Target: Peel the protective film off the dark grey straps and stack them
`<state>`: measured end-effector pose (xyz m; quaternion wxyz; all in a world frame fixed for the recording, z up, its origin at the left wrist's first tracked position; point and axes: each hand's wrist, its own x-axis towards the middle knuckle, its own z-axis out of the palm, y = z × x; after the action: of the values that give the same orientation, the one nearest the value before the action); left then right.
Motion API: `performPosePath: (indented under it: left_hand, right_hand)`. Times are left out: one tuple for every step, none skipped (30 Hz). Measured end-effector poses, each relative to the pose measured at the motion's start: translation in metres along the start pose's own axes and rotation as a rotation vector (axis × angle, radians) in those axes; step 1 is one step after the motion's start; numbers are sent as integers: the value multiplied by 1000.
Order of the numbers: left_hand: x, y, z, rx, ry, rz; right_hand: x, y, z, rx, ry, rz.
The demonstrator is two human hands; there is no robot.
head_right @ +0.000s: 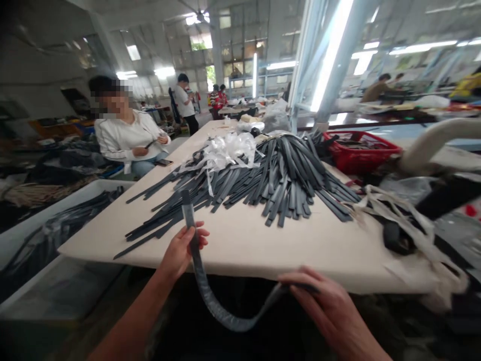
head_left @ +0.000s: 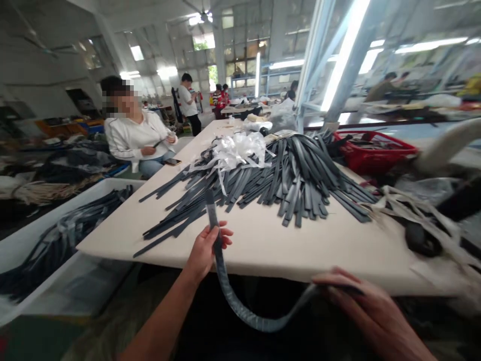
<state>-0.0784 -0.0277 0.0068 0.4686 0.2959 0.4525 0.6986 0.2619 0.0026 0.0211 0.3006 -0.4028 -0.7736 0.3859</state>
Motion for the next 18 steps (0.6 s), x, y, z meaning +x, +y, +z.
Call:
performPosePath:
  left_hand:
    - [-5, -3, 7, 47, -74, -36]
    - [-9, -6, 14, 94, -156, -74]
    - [-14, -8, 20, 140, -241, -112]
    - [-18, -11, 26, 187, -330, -153]
    - [-21, -14, 32, 233, -414, -194]
    - [-24, -17, 37, 276, -491, -232]
    - [-26, -19, 41, 312, -556, -265]
    - [-28, -20, 44, 338, -601, -285]
    - [-29, -22, 48, 349, -626, -289]
    - [-29, -23, 51, 347, -636, -271]
    - [-29, -23, 55, 341, -638, -231]
    - [-28, -24, 59, 341, -633, -174]
    - [-28, -25, 63, 349, -621, -110]
    - [-28, -26, 66, 365, -601, -60]
    - [-29, -29, 70, 391, -577, -34]
    - [-31, -32, 73, 421, -549, -30]
    - [-33, -36, 75, 448, -522, -41]
    - [-37, -42, 75, 467, -504, -56]
  right_hand:
    - [12, -13, 2, 1, -56, -56]
    - [23, -24, 6, 32, -81, -119]
    - [35, -33, 10, 88, -91, -171]
    - [47, -39, 14, 161, -108, -199]
    - [57, -43, 19, 242, -124, -213]
    - [66, -45, 24, 329, -136, -227]
    - [73, -45, 29, 410, -149, -233]
    - [78, -45, 34, 479, -146, -226]
    - [81, -44, 39, 530, -126, -209]
    - [83, -44, 43, 563, -94, -186]
    - [83, -44, 47, 579, -52, -160]
    - [81, -45, 51, 578, -8, -143]
    - [78, -46, 54, 561, 22, -142]
    - [75, -48, 55, 533, 34, -156]
    - [70, -50, 57, 497, 31, -175]
    - [65, -51, 58, 459, 25, -185]
    - [60, -53, 58, 426, 16, -185]
    - [55, -54, 59, 407, 10, -177]
